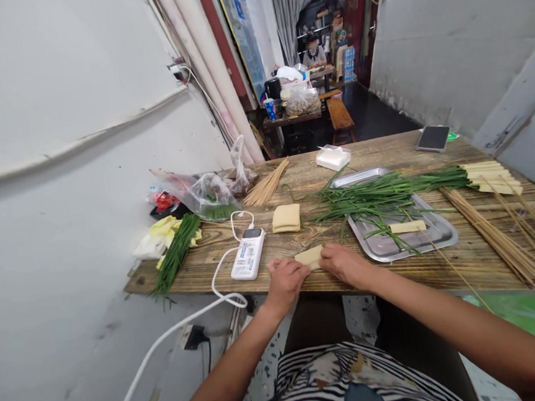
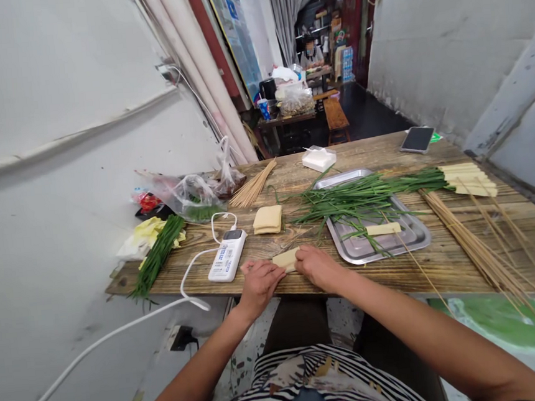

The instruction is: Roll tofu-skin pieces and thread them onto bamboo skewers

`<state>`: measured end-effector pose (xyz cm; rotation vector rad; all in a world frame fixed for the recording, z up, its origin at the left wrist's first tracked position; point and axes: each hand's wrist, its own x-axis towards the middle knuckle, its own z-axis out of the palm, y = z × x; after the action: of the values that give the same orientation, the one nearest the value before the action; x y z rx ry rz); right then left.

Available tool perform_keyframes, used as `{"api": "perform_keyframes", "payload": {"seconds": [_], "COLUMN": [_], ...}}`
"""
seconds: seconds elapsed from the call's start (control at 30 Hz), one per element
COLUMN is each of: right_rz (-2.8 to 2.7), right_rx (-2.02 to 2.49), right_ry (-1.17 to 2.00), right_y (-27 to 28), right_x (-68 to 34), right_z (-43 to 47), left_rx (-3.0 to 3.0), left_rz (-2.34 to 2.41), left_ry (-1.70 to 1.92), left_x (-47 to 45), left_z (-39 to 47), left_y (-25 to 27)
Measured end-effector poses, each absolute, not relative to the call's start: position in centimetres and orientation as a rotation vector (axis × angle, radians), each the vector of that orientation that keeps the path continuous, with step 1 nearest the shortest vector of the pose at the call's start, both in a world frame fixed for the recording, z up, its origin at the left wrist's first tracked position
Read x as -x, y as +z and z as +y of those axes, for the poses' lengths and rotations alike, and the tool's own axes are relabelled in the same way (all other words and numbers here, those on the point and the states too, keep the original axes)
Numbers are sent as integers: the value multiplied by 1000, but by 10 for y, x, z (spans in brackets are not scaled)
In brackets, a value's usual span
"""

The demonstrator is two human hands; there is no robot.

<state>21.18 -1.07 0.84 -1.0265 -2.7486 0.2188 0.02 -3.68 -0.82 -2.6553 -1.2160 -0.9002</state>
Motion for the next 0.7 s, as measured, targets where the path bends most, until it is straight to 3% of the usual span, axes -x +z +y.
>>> {"api": "perform_keyframes", "payload": {"seconds": [0.5,0.7], "right_rz": [-2515,-2631], "right_rx": [882,936], "right_ry": [461,200], "right_y": [1,1], "right_x": [-217,-216], "right_z": [-1,-2], "left_rx": [2678,2669], "left_rz": [-1249,-1289], "left_ry": [-864,-846], "left_x": [-3,-5], "left_z": [-36,-36], "left_y": [-7,-3]}}
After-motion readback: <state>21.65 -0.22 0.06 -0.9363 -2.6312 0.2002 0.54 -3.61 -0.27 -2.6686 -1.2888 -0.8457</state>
